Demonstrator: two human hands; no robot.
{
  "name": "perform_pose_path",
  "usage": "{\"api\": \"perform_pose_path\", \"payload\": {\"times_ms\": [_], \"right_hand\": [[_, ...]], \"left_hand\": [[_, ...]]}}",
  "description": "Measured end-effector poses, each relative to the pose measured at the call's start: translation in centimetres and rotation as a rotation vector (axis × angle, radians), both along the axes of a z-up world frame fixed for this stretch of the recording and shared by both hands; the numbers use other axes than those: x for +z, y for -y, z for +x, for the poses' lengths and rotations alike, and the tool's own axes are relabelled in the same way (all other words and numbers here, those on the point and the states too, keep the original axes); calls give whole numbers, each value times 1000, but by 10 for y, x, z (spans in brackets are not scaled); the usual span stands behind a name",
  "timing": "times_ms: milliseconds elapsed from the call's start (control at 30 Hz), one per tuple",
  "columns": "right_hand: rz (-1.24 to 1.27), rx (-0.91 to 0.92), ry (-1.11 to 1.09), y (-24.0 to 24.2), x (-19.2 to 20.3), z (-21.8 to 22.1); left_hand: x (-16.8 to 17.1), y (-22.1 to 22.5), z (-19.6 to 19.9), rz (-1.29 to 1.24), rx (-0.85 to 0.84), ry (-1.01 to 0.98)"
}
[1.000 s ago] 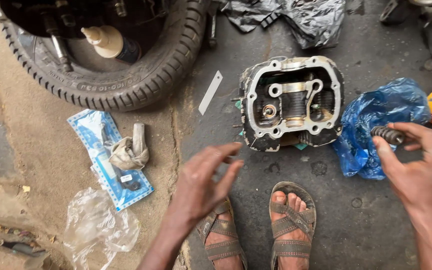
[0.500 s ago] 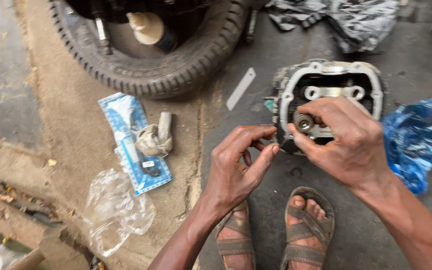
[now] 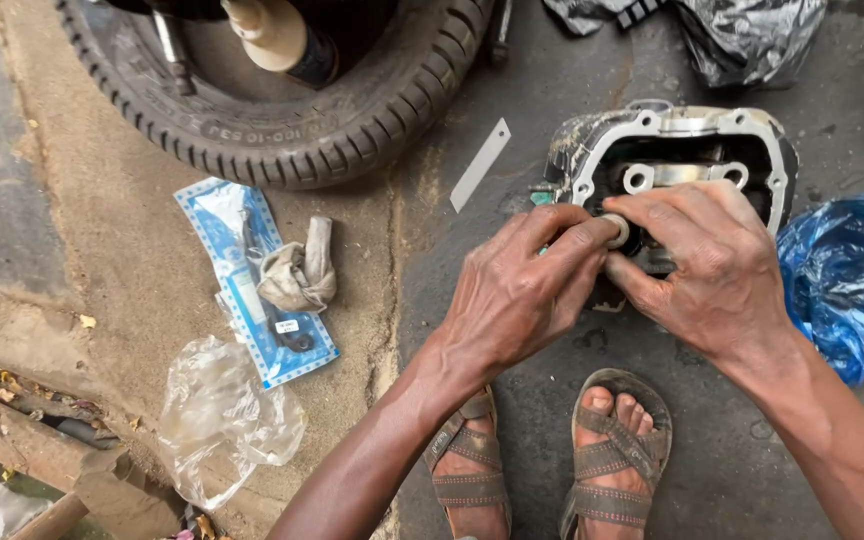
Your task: The person sits on the ground next to a motorcycle and works on a cylinder head assembly, fitting valve springs, seals and small hardware into the head by hand, pressing components into place and repositioning the head. At the end they pick up a cloth and wipe their hands and the part.
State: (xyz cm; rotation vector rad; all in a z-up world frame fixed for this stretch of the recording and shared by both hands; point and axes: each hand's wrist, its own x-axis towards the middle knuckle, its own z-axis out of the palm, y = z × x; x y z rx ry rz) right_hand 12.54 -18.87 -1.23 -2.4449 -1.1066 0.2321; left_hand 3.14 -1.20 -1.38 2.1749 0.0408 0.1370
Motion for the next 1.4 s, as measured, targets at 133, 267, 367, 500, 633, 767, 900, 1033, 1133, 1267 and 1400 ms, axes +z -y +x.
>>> {"api": "perform_pose_path", "payload": {"times_ms": [133, 267, 367, 500, 633, 767, 900, 1033, 1133, 1267, 1400], "right_hand": [[83, -2, -4, 1, -2, -1], [240, -58, -120, 15, -21, -10], [304, -277, -340, 1, -5, -11], [173, -162, 37, 31, -37, -8], [113, -349, -123, 34, -41, -1], [53, -369, -257, 30, -39, 4], [9, -337, -262, 38, -53, 0], [-6, -327, -260, 39, -55, -3], [-2, -333, -254, 43, -60, -4], [-4, -327, -255, 41, -59, -2], [15, -342, -307, 27, -39, 2]], "left_hand": [[-10, 1, -2, 54, -15, 26], [-16, -1, -8, 94, -46, 72], [-47, 6, -17, -60, 49, 69], [-26, -2, -2, -236, 235, -159], [-32, -9, 3, -476, 293, -283], [-35, -11, 5, -528, 279, -270], [-39, -5, 3, -406, 287, -227], [-31, -11, 6, -472, 298, -314], [-26, -12, 11, -621, 289, -461], [-18, -5, 16, -476, 260, -420], [-23, 4, 13, -435, 254, -392]]}}
